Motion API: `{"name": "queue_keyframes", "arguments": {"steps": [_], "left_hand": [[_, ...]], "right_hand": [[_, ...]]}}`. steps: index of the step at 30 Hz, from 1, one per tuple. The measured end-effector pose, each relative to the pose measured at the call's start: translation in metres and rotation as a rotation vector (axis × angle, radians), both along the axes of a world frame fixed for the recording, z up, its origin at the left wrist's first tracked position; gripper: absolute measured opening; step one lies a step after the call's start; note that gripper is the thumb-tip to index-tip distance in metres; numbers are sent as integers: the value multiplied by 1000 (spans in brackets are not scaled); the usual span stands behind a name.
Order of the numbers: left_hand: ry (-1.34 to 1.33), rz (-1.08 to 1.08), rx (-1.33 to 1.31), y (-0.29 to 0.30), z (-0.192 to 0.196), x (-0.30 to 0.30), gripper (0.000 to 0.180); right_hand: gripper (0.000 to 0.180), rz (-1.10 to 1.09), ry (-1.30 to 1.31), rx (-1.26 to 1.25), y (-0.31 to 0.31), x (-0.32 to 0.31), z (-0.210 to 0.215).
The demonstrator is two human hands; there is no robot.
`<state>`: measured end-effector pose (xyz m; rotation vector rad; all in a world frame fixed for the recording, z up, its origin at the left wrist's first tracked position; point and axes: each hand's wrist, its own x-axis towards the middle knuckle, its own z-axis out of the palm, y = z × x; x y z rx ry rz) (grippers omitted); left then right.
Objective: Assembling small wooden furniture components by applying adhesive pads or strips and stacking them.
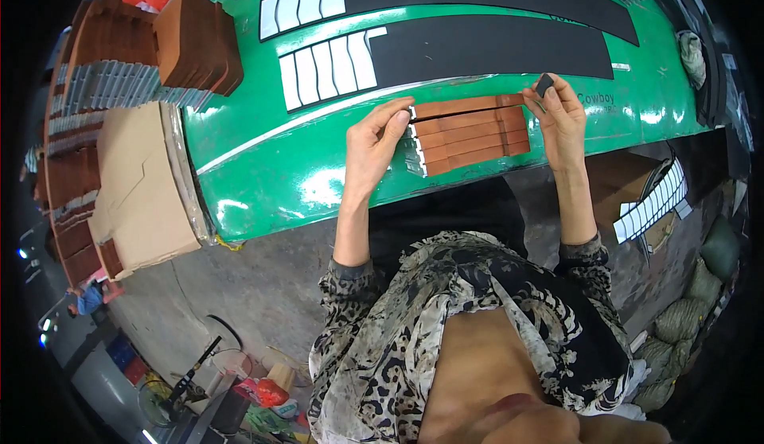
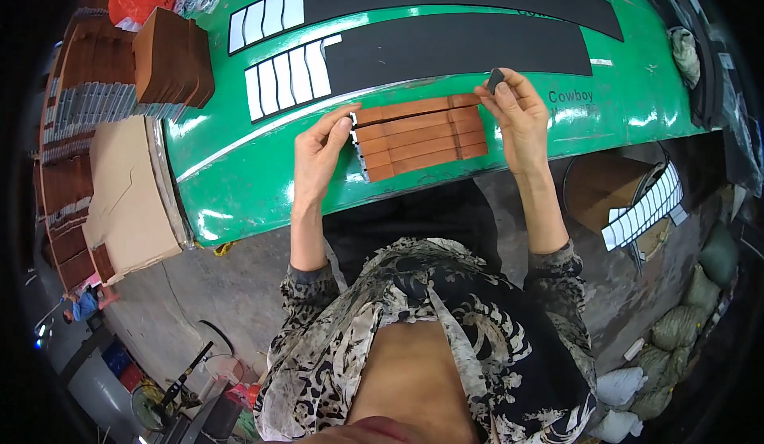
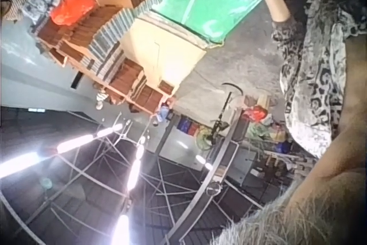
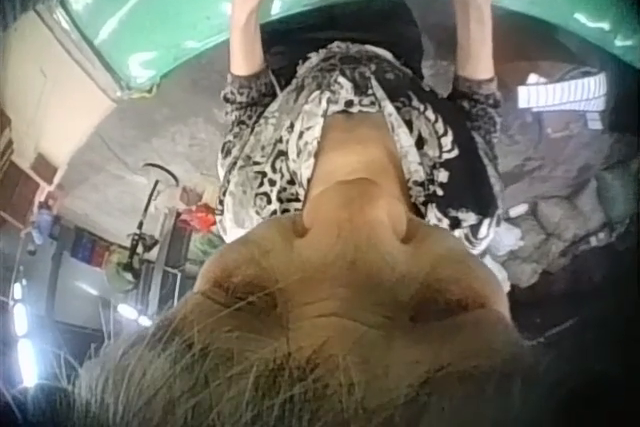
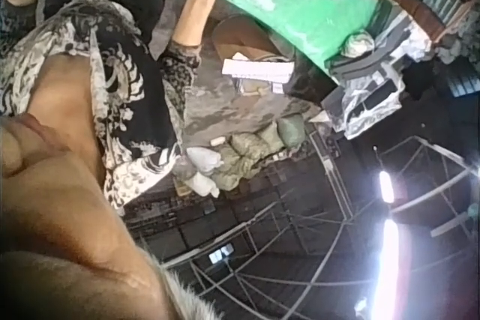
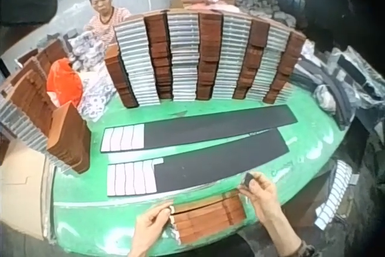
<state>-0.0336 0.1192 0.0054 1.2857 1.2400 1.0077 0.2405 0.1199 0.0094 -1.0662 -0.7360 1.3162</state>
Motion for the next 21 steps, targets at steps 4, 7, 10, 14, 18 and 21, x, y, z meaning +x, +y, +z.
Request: {"name": "queue_keyframes", "arguments": {"steps": [4, 7, 10, 14, 18, 21], "left_hand": [[48, 58, -48, 1, 6, 7, 24], [3, 151, -27, 7, 5, 6, 23], [11, 187, -15, 9, -4, 4, 24], [-108, 103, 63, 3, -17, 1, 32], [85, 161, 244, 7, -24, 7, 33], [72, 212, 275, 11, -27, 13, 28]], "right_hand": [[26, -17, 0, 29, 5, -4, 5], [27, 0, -23, 62, 11, -10, 7], [27, 46, -59, 6, 15, -13, 2], [26, 25, -513, 120, 15, -30, 30], [19, 284, -932, 375, 28, -74, 50], [18, 335, -1081, 530, 38, -91, 48]]}}
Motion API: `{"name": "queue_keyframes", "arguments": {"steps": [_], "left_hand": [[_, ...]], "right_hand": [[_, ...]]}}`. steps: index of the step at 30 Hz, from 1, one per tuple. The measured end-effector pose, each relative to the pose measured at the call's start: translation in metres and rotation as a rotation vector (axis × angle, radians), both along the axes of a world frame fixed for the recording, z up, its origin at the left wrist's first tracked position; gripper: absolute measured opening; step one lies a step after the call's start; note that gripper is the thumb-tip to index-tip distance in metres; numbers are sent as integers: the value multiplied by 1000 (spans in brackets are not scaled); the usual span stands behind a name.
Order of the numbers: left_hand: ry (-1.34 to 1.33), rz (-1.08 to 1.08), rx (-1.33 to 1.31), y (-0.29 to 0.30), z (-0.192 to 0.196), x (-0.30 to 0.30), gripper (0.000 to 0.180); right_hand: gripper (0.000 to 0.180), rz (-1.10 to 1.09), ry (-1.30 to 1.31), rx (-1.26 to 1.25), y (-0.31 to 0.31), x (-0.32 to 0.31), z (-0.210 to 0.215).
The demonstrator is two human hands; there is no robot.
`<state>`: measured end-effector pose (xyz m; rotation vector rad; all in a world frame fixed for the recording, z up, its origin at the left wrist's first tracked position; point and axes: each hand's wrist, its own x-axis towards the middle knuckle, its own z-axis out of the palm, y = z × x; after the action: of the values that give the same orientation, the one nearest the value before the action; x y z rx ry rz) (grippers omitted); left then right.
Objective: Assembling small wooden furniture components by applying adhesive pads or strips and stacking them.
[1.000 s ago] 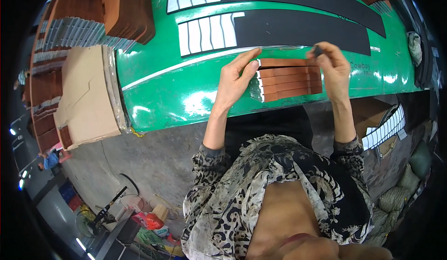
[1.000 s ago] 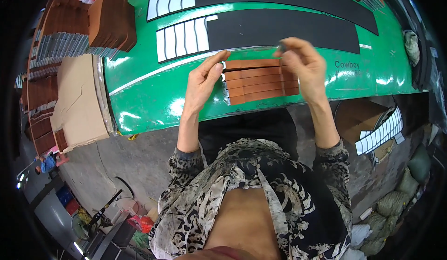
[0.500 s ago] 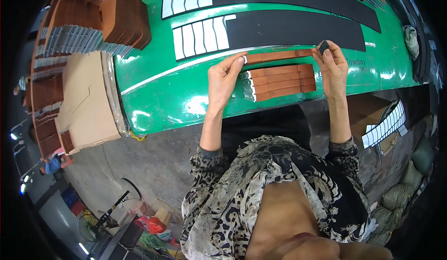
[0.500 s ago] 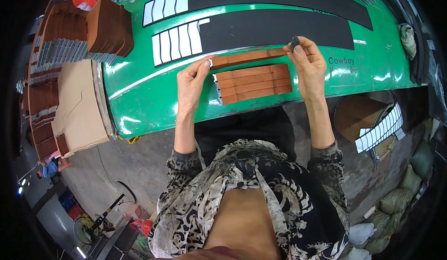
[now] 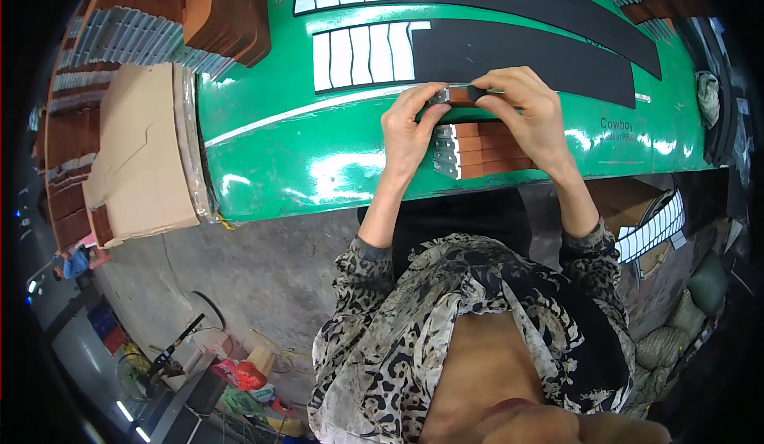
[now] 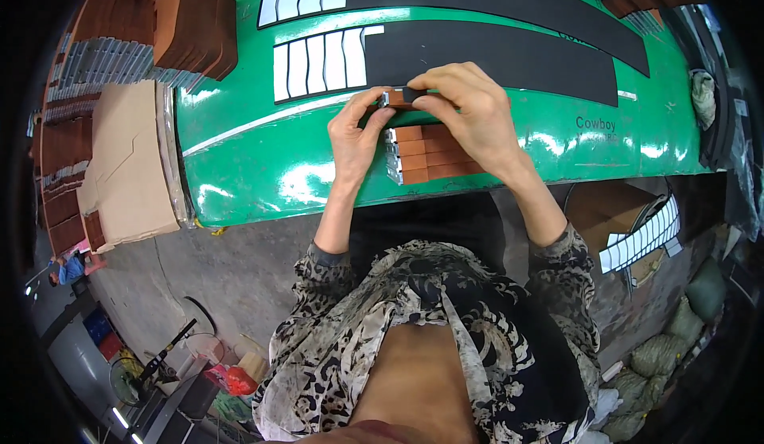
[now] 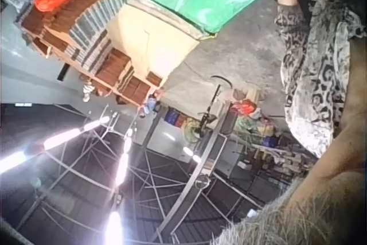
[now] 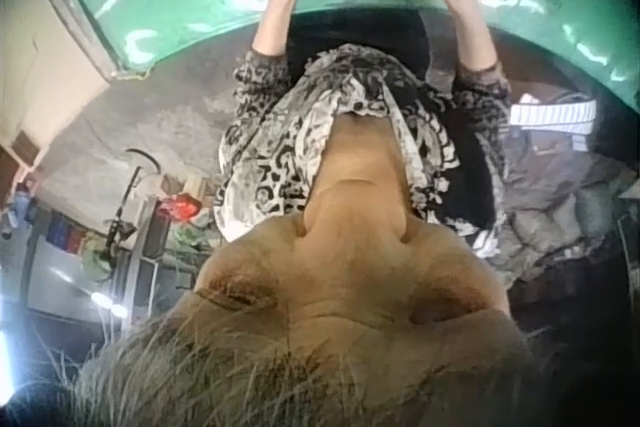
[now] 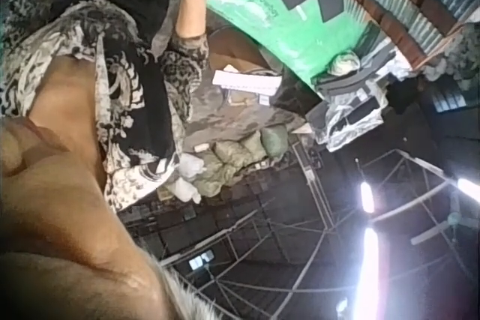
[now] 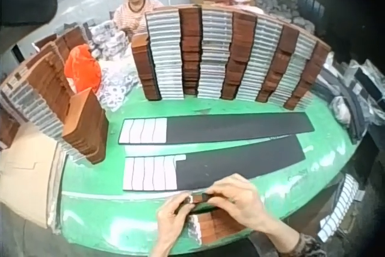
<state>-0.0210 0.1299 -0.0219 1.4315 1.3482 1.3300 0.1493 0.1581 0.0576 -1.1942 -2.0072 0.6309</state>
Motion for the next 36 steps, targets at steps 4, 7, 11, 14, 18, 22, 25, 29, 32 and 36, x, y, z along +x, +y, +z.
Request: {"name": "queue_keyframes", "arguments": {"steps": [4, 7, 11, 14, 18, 22, 25, 29, 32, 36], "left_hand": [[-16, 22, 64, 1, -5, 1, 24], [9, 11, 118, 2, -8, -1, 24], [-3, 13, 97, 3, -5, -1, 23], [2, 11, 107, 3, -6, -2, 23], [-21, 16, 108, 4, -6, -1, 23], [-10, 12, 85, 4, -5, -1, 22], [-6, 16, 106, 4, -5, -1, 23], [-7, 16, 113, 4, -5, -1, 23], [-4, 16, 108, 4, -5, -1, 23], [-4, 20, 109, 4, -5, -1, 25]], "right_hand": [[20, 41, -164, 157, 3, -7, -6], [20, 10, -211, 189, 2, -8, -7], [21, 4, -221, 201, 1, -10, -6], [21, 13, -232, 220, 1, -13, -6], [22, 6, -229, 210, 1, -14, -8], [22, 6, -237, 218, 1, -15, -7], [21, 4, -237, 221, 1, -16, -7], [21, -1, -235, 221, 1, -16, -7], [20, -3, -247, 224, 1, -16, -7], [19, -6, -252, 229, 0, -17, -6]]}}
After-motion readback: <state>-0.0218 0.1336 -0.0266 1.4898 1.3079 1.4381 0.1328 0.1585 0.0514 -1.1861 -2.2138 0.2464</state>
